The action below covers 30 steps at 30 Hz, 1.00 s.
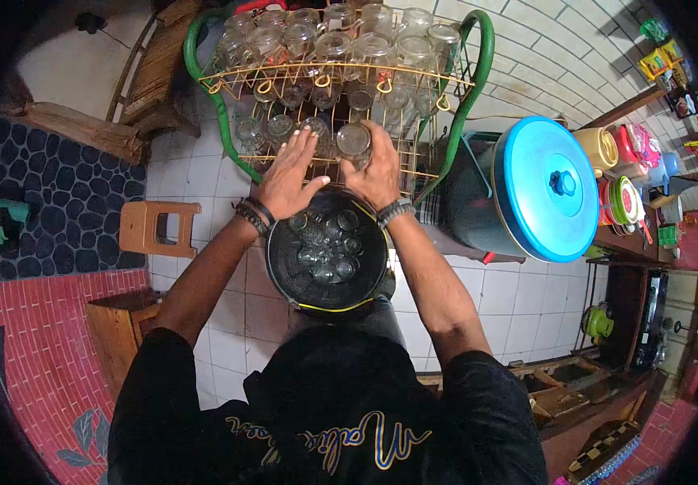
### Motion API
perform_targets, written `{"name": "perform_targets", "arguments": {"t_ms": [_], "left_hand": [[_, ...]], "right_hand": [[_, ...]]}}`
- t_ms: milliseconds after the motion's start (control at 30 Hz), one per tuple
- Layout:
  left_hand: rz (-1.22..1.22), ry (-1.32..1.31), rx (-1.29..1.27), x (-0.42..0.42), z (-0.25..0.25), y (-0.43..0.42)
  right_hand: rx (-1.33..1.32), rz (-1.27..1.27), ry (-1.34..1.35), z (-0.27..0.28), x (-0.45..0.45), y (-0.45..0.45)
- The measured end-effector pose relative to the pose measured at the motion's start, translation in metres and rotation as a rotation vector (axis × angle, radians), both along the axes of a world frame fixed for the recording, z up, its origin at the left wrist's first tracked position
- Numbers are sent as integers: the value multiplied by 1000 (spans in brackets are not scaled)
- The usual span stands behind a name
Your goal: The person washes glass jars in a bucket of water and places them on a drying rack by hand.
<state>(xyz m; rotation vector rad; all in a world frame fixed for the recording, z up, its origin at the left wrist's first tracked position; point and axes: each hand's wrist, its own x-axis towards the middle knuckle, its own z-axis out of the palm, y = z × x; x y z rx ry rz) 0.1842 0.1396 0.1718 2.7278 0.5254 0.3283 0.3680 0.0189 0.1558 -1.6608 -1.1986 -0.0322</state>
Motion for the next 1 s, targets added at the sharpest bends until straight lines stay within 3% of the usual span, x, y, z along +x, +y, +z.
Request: {"name": "perform_targets", "arguments": {"t_ms": [167, 367, 1000], "left_hand": [[5, 133, 21, 23, -8, 24], [55, 344, 3, 35, -12, 32], [33, 272, 10, 32, -23, 33]], "right_hand": [[15, -100, -55, -11, 14, 31], [-185, -73, 74, -37, 26, 50], [-277, -19, 36, -67, 25, 49]]}}
